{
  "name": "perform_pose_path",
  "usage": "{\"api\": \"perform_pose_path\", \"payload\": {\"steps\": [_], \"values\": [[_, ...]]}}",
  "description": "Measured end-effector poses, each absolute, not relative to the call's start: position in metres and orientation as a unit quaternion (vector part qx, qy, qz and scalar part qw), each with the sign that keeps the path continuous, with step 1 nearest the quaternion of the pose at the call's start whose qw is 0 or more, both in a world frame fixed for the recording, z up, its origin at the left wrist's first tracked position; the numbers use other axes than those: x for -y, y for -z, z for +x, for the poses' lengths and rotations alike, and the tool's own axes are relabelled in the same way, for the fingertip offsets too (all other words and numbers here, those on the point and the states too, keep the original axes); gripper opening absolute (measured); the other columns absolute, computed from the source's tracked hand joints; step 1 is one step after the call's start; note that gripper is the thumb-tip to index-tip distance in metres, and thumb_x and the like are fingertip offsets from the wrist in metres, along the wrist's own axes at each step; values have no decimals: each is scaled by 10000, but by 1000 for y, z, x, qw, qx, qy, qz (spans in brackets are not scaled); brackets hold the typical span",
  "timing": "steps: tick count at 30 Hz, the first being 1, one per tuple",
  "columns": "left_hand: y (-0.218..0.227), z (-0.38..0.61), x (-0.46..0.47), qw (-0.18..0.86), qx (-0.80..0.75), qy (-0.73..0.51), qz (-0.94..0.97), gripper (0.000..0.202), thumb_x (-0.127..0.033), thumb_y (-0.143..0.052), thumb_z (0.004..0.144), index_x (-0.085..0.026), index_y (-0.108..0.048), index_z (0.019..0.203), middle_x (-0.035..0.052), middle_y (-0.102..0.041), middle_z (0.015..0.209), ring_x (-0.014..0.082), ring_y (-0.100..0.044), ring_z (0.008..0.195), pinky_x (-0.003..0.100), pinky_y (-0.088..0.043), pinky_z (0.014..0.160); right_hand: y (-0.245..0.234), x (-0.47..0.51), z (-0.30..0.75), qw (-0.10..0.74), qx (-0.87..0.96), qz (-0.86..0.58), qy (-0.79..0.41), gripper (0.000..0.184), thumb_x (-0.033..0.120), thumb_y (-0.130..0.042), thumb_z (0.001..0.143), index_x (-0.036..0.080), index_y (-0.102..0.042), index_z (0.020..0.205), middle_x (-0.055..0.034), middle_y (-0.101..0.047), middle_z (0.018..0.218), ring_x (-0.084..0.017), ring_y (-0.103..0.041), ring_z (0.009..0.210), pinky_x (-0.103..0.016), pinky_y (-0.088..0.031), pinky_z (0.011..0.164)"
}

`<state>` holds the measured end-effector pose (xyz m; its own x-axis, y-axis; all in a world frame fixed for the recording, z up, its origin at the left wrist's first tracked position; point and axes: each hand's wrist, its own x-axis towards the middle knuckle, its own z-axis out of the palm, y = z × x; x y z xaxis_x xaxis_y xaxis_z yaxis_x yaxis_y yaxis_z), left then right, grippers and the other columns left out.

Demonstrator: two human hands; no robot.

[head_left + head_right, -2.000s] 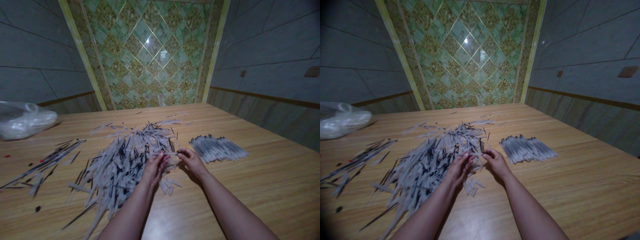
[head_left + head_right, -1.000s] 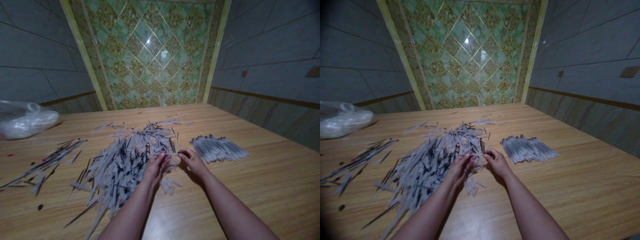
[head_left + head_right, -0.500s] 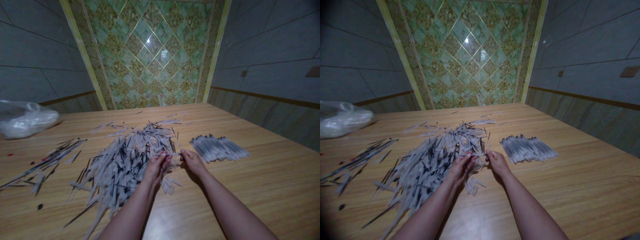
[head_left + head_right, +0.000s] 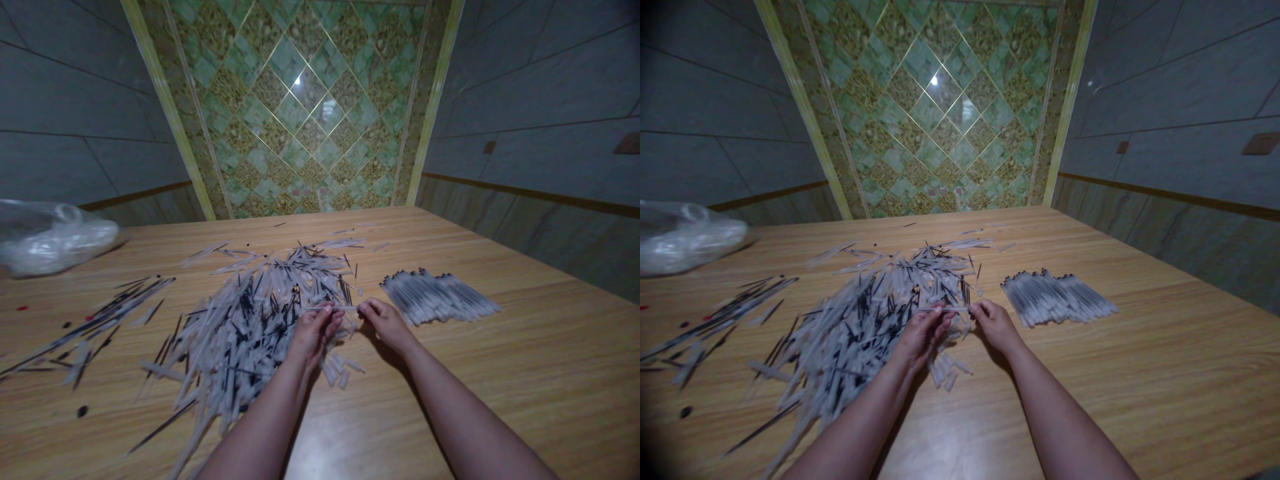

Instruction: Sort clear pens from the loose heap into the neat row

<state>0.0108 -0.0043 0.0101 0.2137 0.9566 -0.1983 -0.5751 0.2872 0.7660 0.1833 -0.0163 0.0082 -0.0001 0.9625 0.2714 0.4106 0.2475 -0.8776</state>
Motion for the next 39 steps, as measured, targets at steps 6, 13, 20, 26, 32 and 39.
{"api": "perform_pose_path", "payload": {"steps": [6, 13, 20, 26, 32, 39], "values": [[-10, 11, 4, 723, -342, -530, 282, 188, -134, -631, 710, -93, -594, 890, 103, -688, 799, 124, -660, 684, 169, -530, 624, -8, 16, 183, 469, 635, -534, -302, 396, 515, -404, 806, 169, -571, 710, 4, -534, 593, -124, -486, 560, -216, -366, 509], [-11, 11, 5, 726, -341, -529, 278, 183, -136, -636, 705, -98, -588, 877, 94, -684, 780, 125, -657, 672, 185, -529, 639, 0, 13, 183, 467, 621, -544, -318, 397, 501, -391, 819, 171, -525, 642, 16, -493, 562, -107, -450, 516, -203, -338, 469], [-13, 11, 4, 709, -340, -543, 294, 203, -221, -666, 681, -113, -589, 835, 76, -670, 764, 135, -644, 711, 217, -521, 657, 7, 11, 177, 497, 571, -494, -428, 454, 578, -387, 790, 166, -549, 694, -1, -536, 592, -107, -463, 491, -218, -369, 476], [-20, -2, -3, 640, -358, -598, 324, 232, -393, -538, 761, -162, -526, 736, 12, -612, 616, 128, -601, 576, 283, -507, 626, 9, 12, 181, 411, 709, -503, -276, 287, 395, -586, 729, 208, -662, 932, -63, -623, 856, -196, -532, 832, -318, -388, 764], [-24, -9, -1, 477, -434, -556, 524, 163, -294, -601, 716, -206, -641, 847, 32, -636, 803, 185, -576, 882, 282, -424, 851, 9, 12, 184, 379, 723, -522, -247, 109, 264, -606, 698, 198, -670, 756, -50, -627, 826, -201, -529, 867, -330, -377, 801], [-15, -14, -1, 339, -425, -445, 712, 251, -232, -616, 697, -235, -674, 941, 81, -640, 903, 208, -554, 915, 277, -380, 883, 10, 4, 198, 499, 560, -501, -433, 367, 403, -518, 750, 175, -578, 1031, -22, -607, 787, -112, -525, 586, -235, -405, 529]]}}
